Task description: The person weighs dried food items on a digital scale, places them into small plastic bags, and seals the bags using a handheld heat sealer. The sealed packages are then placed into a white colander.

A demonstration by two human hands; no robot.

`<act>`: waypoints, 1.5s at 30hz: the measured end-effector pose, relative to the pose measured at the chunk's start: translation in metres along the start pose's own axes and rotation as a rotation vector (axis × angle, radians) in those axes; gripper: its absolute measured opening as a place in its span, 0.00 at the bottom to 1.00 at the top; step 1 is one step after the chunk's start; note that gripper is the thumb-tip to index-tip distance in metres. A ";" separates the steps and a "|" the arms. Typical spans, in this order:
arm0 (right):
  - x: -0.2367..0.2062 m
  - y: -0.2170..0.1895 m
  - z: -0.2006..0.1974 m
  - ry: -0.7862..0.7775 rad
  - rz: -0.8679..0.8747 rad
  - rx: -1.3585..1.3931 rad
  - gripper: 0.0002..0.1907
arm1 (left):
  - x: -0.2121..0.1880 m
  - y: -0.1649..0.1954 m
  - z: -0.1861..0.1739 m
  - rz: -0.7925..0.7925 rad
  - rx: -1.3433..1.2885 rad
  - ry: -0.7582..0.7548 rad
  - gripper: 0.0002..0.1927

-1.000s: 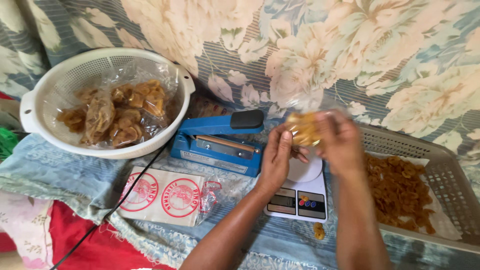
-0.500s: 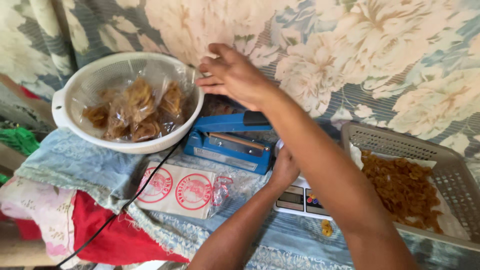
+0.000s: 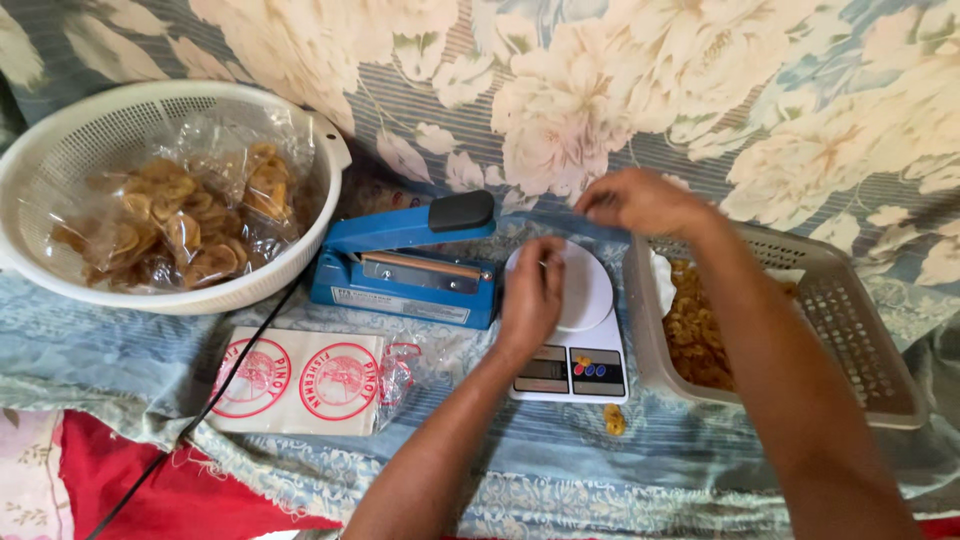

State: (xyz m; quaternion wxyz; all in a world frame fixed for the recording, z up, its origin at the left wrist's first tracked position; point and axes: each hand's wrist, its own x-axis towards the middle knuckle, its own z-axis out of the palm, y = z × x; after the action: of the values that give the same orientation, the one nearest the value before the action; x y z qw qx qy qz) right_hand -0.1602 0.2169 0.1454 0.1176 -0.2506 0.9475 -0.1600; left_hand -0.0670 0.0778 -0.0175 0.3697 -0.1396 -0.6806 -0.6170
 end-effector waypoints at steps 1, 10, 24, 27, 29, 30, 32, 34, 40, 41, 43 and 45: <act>0.011 0.010 0.014 -0.021 -0.150 0.021 0.12 | -0.002 0.006 0.002 -0.055 -0.025 -0.032 0.09; 0.131 0.001 0.099 -0.019 -0.819 -0.290 0.22 | 0.006 0.021 -0.011 -0.064 -0.089 0.130 0.09; 0.155 -0.012 0.134 -0.049 -0.725 -0.222 0.17 | 0.010 0.027 -0.021 -0.009 -0.107 0.118 0.08; 0.149 -0.012 0.133 -0.062 -0.714 -0.220 0.16 | 0.008 0.026 -0.021 -0.077 -0.146 0.110 0.08; 0.146 -0.011 0.134 -0.069 -0.712 -0.216 0.15 | 0.008 0.023 -0.019 -0.105 -0.150 0.120 0.08; 0.145 -0.011 0.134 -0.067 -0.709 -0.215 0.15 | 0.007 0.022 -0.018 -0.118 -0.155 0.125 0.08; 0.145 -0.011 0.135 -0.069 -0.704 -0.209 0.14 | 0.005 0.021 -0.017 -0.115 -0.129 0.129 0.08; 0.145 -0.013 0.137 -0.063 -0.701 -0.205 0.13 | 0.006 0.019 -0.017 -0.104 -0.117 0.140 0.08; 0.144 -0.014 0.136 -0.056 -0.680 -0.174 0.11 | 0.007 0.020 -0.017 -0.143 -0.156 0.147 0.08; 0.143 -0.013 0.134 -0.054 -0.669 -0.165 0.11 | 0.006 0.020 -0.017 -0.167 -0.187 0.137 0.08; 0.142 -0.011 0.121 0.000 -0.613 -0.105 0.10 | 0.007 0.018 -0.017 -0.150 -0.189 0.129 0.08; 0.139 -0.007 0.101 0.080 -0.524 0.015 0.09 | 0.006 0.015 -0.015 -0.081 -0.134 0.142 0.08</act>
State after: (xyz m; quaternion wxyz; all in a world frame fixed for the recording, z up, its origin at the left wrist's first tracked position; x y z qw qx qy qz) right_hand -0.2440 0.1149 0.0350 0.0364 -0.4799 0.8531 -0.2016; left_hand -0.0560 0.0649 -0.0030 0.3818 -0.0922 -0.6150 -0.6838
